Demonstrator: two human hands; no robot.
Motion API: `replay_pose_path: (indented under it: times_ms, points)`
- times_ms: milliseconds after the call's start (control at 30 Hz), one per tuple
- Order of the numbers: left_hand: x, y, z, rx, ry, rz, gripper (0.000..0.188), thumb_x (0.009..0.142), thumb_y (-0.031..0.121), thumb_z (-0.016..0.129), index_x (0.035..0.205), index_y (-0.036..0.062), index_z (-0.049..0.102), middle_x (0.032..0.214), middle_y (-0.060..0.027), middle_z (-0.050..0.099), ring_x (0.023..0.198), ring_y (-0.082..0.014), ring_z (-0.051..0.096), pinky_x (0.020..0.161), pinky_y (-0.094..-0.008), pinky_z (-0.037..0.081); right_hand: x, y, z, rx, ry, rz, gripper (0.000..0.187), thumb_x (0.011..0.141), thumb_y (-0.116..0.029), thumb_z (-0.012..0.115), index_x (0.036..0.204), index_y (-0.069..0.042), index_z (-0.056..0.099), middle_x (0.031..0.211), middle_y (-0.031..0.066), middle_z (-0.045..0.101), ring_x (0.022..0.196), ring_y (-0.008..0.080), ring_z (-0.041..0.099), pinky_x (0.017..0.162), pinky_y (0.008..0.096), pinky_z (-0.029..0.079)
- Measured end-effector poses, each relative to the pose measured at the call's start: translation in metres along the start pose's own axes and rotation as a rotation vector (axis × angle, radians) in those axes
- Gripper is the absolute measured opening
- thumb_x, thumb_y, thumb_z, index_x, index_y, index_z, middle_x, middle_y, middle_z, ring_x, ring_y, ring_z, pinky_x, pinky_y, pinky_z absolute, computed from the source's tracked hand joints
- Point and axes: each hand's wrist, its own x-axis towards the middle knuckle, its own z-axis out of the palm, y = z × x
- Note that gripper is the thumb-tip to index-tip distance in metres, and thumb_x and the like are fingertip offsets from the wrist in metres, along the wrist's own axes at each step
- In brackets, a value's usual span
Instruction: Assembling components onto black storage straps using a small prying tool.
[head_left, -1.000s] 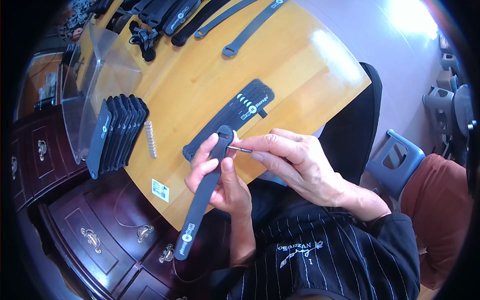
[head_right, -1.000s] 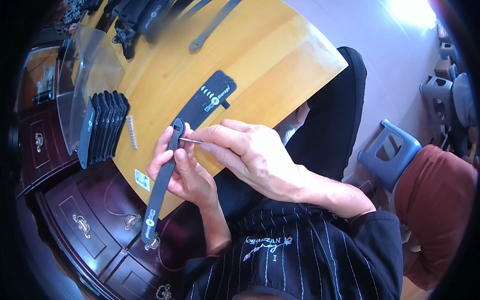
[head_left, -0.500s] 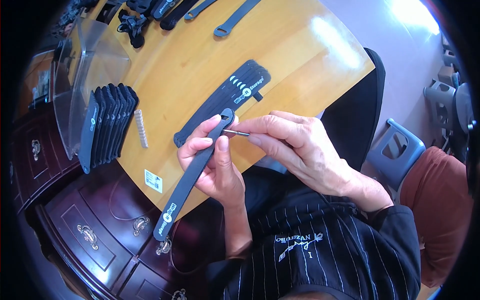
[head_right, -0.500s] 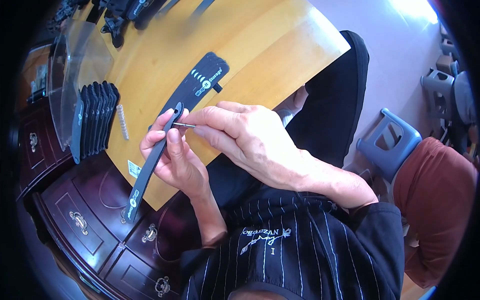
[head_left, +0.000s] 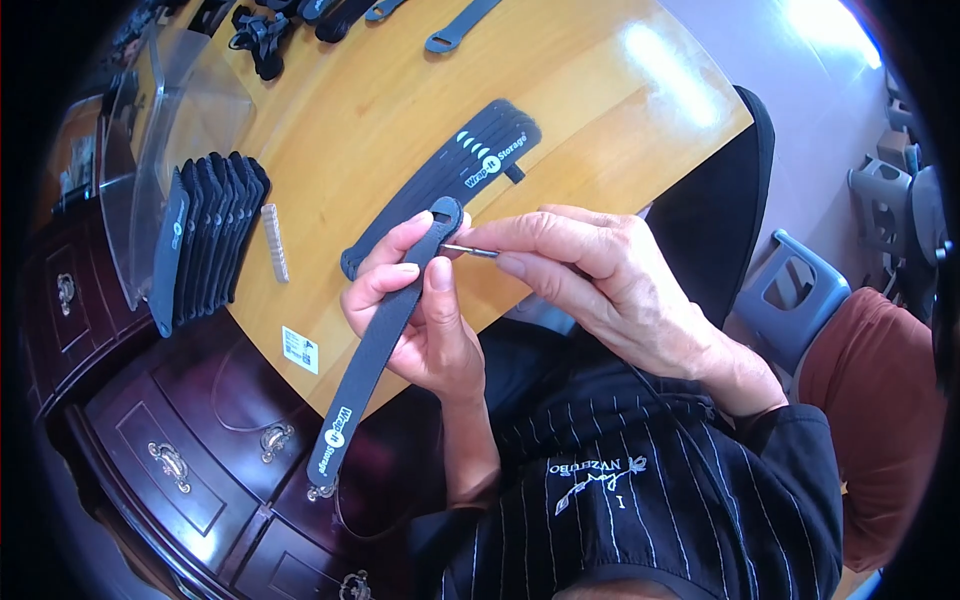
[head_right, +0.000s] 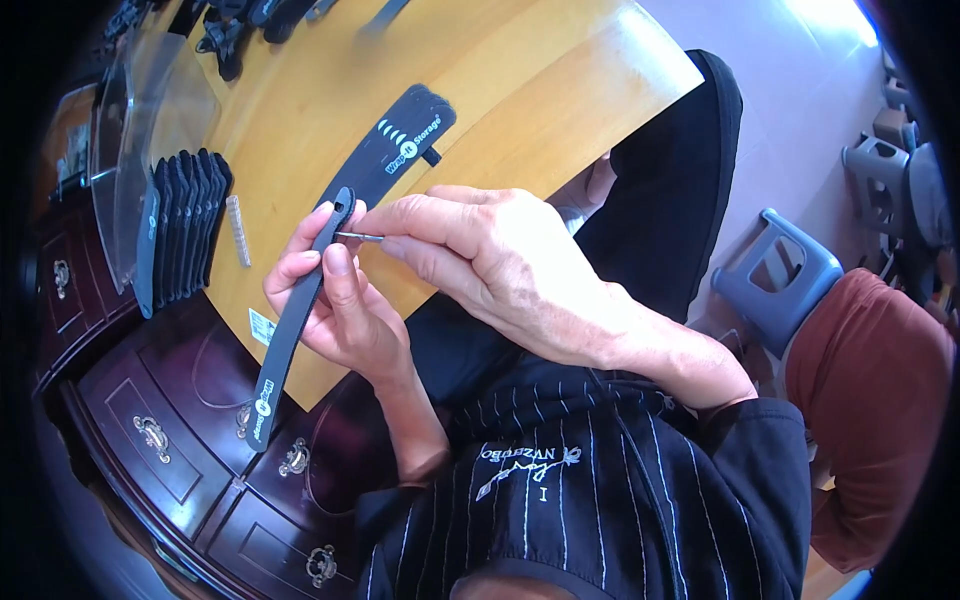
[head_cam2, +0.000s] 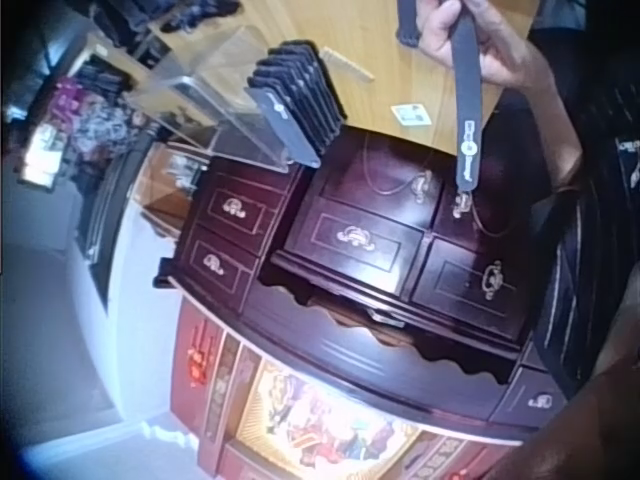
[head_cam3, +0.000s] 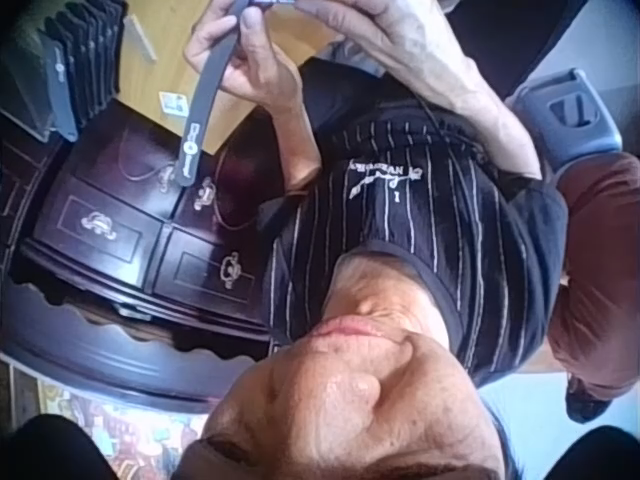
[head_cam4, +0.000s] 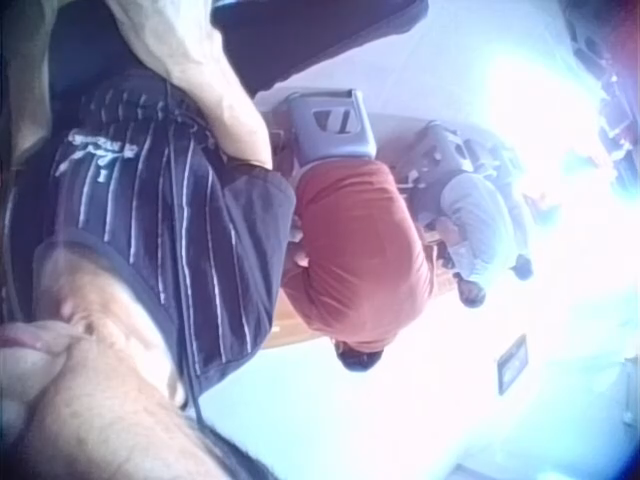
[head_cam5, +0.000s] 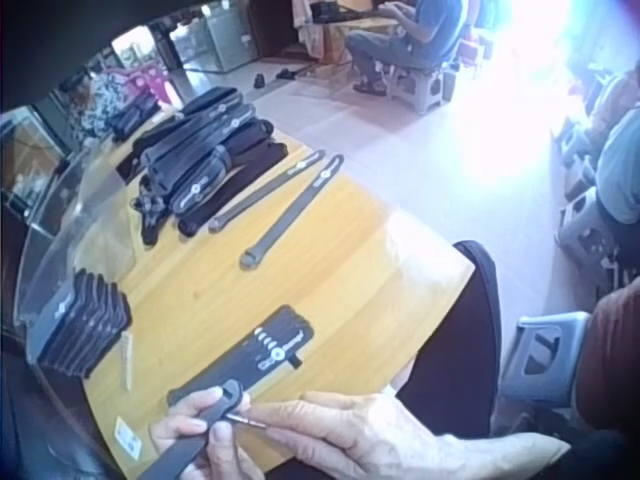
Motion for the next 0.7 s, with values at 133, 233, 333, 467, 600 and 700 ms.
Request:
replay_pose_path:
  times_ms: [133,233,333,467,600,700]
  points:
    - [0.0,0.0,0.0012,0.001,0.002,0.021,0.022,0.09,-0.005,0.056,0.102,0.002,0.039,0.113,-0.0255,0.055,0.093,-0.03,0.066,0.08,-0.0353,0.058,-0.0007,-0.0039,-0.0018,-0.028,-0.013,0.014,0.022,0.094,-0.012,0.057,0.114,-0.004,0.065,0.096,0.0107,0.069,0.078,0.0169,0.066,0.071,0.0273,0.053]
    - [0.0008,-0.0007,0.001,0.038,-0.025,0.07,0.022,0.089,-0.005,0.056,0.102,0.002,0.039,0.113,-0.0257,0.055,0.093,-0.0306,0.066,0.08,-0.0354,0.058,-0.0012,-0.0042,-0.002,0.023,-0.017,0.055,0.023,0.094,-0.013,0.057,0.114,-0.004,0.065,0.095,0.0096,0.069,0.076,0.0145,0.065,0.07,0.0262,0.053]
    - [0.0008,0.0009,0.0002,0.049,-0.035,0.089,0.023,0.089,-0.005,0.057,0.102,0.0015,0.039,0.114,-0.0261,0.054,0.093,-0.0318,0.066,0.081,-0.0361,0.058,-0.0013,-0.0056,-0.0028,0.088,-0.026,0.092,0.023,0.095,-0.014,0.057,0.114,-0.005,0.065,0.094,0.0084,0.07,0.075,0.012,0.064,0.068,0.0256,0.052]
    - [0.0009,-0.0029,0.0018,0.03,-0.054,0.109,0.022,0.089,-0.004,0.058,0.101,0.0004,0.039,0.115,-0.0269,0.053,0.096,-0.0339,0.065,0.081,-0.0376,0.058,-0.0028,-0.004,-0.0007,0.187,-0.008,0.185,0.023,0.095,-0.014,0.057,0.114,-0.005,0.066,0.094,0.0064,0.07,0.076,0.0089,0.063,0.067,0.0246,0.052]
    - [0.0034,0.0017,-0.0032,0.12,-0.103,0.133,0.022,0.089,-0.004,0.058,0.1,-0.0005,0.04,0.115,-0.026,0.052,0.098,-0.0355,0.065,0.083,-0.0388,0.057,-0.0006,-0.007,-0.0011,0.106,-0.029,0.18,0.022,0.095,-0.012,0.057,0.113,-0.005,0.066,0.096,0.0077,0.07,0.077,0.0127,0.065,0.068,0.0248,0.053]
    - [0.0001,-0.0049,-0.0056,0.32,-0.178,0.27,0.021,0.088,-0.005,0.059,0.1,-0.0023,0.041,0.117,-0.0243,0.049,0.099,-0.0374,0.064,0.086,-0.0414,0.057,-0.003,0.0004,0.0011,-0.214,0.066,-0.043,0.021,0.094,-0.011,0.057,0.111,-0.004,0.066,0.094,0.0095,0.069,0.077,0.0183,0.067,0.066,0.0267,0.053]
